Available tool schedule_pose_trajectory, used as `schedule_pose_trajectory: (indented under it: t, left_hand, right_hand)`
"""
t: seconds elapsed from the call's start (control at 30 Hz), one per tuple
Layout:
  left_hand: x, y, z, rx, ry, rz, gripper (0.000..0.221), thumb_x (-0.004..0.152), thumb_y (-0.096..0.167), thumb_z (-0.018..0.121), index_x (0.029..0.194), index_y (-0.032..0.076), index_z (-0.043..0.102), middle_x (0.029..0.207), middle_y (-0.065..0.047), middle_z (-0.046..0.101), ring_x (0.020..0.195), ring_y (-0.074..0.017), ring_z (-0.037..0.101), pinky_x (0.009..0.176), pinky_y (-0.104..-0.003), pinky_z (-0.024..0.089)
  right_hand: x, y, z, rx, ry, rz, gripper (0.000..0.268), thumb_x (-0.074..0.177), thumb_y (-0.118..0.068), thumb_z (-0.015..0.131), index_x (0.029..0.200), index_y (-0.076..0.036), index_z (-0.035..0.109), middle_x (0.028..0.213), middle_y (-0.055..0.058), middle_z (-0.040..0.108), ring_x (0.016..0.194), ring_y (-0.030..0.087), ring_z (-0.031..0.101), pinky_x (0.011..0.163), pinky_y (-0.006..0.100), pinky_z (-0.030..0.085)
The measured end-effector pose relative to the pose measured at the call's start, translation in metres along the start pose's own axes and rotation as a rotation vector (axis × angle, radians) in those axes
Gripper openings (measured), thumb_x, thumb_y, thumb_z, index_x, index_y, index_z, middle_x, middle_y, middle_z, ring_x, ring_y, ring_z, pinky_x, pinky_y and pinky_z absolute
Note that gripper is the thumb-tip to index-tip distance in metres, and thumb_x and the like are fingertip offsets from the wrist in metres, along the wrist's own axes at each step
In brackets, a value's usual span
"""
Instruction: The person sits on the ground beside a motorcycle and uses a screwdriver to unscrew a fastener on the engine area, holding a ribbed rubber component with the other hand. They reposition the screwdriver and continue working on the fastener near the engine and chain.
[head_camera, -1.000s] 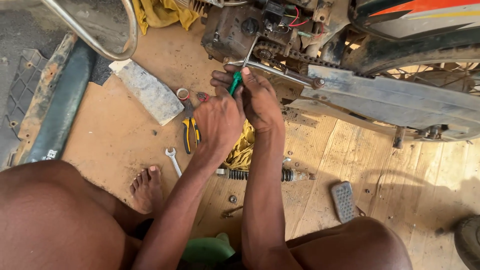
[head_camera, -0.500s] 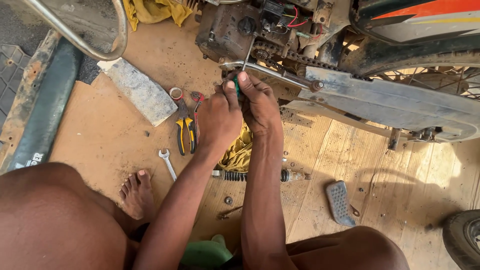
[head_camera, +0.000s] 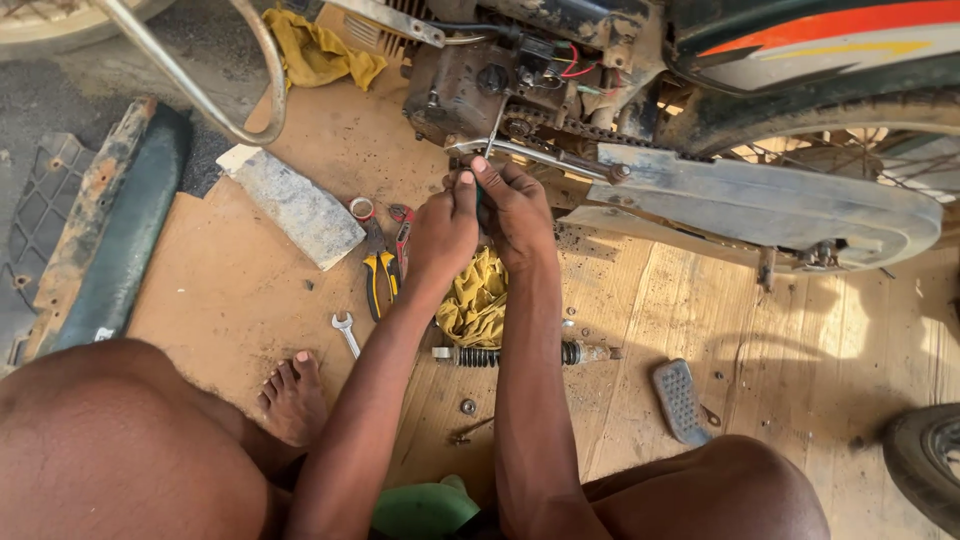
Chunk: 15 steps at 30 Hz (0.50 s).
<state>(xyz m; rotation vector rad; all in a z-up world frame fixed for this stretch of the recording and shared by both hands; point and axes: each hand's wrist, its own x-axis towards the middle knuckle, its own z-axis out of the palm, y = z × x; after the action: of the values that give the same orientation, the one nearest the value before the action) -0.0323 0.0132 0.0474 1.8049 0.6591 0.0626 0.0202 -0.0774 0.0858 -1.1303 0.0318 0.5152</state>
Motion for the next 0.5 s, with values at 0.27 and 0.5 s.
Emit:
schedule_pose_trajectory:
  t: [0.27, 0.5]
  left_hand:
    - [-0.062, -0.001, 0.051, -0.19, 0.101, 0.192, 0.058, 0.108, 0.044, 0.03, 0.114, 0.002, 0.069, 0.087, -0.022, 0.073, 0.086, -0.0411, 0.071, 0.077, -0.052, 0.052]
    - [-0.07, -0.023, 0.038, 0.256, 0.043, 0.586, 0.035, 0.104, 0.036, 0.057, 0.113, 0.004, 0.068, 0.089, -0.019, 0.073, 0.077, -0.039, 0.072, 0.066, -0.049, 0.055]
  right_hand:
    - [-0.015, -0.004, -0.041, -0.137, -0.187, 0.039, 0.035, 0.095, -0.019, 0.072, 0.115, 0.009, 0.07, 0.093, 0.019, 0.075, 0.081, 0.025, 0.076, 0.077, 0.036, 0.064]
    - [-0.011, 0.018, -0.11, -0.114, -0.093, 0.023, 0.03, 0.095, -0.026, 0.078, 0.109, 0.0, 0.07, 0.085, 0.007, 0.07, 0.071, 0.016, 0.066, 0.063, 0.029, 0.053]
